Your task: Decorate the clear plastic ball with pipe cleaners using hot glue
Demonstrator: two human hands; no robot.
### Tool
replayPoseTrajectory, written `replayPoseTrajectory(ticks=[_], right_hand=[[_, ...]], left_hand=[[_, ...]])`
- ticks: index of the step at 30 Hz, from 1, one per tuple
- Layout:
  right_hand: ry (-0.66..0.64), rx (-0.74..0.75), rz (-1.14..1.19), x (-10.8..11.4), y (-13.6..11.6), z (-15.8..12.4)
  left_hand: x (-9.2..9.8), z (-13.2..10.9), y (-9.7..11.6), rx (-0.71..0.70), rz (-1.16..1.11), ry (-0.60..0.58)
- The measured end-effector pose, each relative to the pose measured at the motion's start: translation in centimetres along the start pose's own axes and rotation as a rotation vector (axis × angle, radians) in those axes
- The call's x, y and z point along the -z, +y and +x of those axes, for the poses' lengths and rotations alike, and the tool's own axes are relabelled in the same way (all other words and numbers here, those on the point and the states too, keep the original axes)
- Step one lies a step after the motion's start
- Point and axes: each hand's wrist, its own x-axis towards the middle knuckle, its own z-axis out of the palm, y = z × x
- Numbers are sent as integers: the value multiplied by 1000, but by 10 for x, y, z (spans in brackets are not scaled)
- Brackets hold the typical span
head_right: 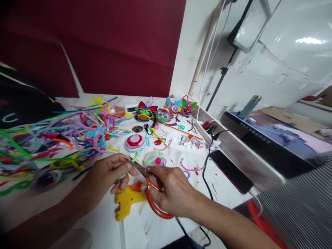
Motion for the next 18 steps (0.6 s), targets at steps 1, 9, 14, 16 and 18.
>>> replayPoseTrajectory(ticks=[1, 9, 14, 16, 18], right_hand=[[-7, 5, -7, 0, 0, 0], [-39, 47, 2, -4, 1, 4], [-70, 36, -48, -9, 0, 8], [-74, 43, -61, -12, 1, 11], [-70, 50, -81, -13, 4, 14]], left_hand=[[0, 0, 0, 0, -2, 1], [5, 2, -3, -47, 21, -41], [7, 5, -8, -51, 32, -49], [7, 5, -8, -57, 35, -62], [8, 6, -8, -63, 42, -76]])
